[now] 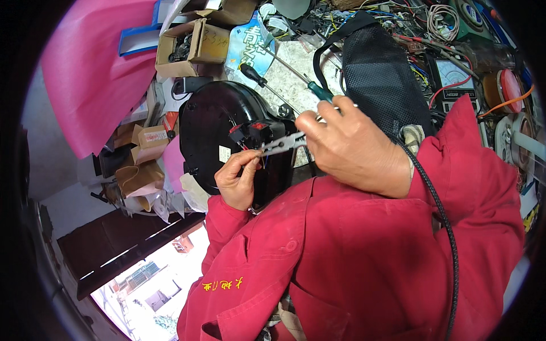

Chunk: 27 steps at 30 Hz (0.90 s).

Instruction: The person works on the underside of a black circular appliance, using pliers and a screwdriver to strip, twist, and connect wires. They repeatedly adjust wire positions and tighten connections while handling the device and tools.

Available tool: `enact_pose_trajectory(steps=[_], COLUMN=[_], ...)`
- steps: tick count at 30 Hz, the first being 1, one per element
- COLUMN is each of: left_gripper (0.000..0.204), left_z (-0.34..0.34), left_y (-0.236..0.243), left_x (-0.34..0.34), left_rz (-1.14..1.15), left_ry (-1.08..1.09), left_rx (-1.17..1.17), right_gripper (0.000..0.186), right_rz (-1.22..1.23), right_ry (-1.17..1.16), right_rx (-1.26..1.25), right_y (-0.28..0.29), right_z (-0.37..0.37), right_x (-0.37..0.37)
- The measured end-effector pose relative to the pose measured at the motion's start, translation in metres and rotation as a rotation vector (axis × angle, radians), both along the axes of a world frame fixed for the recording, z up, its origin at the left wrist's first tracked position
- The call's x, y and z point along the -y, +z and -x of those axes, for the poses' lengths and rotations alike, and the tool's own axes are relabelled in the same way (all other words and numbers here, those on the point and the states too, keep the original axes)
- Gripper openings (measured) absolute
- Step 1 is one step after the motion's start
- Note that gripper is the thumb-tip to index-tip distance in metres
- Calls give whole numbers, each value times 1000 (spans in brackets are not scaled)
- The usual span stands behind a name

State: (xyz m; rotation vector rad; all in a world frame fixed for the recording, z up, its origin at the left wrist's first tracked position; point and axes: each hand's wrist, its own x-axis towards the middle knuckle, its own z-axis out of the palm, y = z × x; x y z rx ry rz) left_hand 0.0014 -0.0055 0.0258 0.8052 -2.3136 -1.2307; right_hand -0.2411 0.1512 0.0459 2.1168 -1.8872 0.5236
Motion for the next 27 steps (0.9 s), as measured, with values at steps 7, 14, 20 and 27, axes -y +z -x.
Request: enact_pose_trajectory(steps=[7, 14, 20, 27], left_gripper=[17, 18, 17, 16], left_z=[-2, 3, 5, 6], left_y=[-1, -7, -13, -18], left_x=[-7, -30, -38, -44], left_rz=[165, 357, 320, 263], left_ry=[10, 72, 178, 287], left_rx=[-61, -56, -61, -106], right_gripper=[11, 18, 11, 17], right_rz=[-57, -131, -256, -160], right_ry=[-336, -550, -516, -334], right_rx=[284, 307, 229, 402], right_y=[-16, -98, -130, -61], right_z=[-2, 0, 5, -2], right_x=[18, 89, 120, 135])
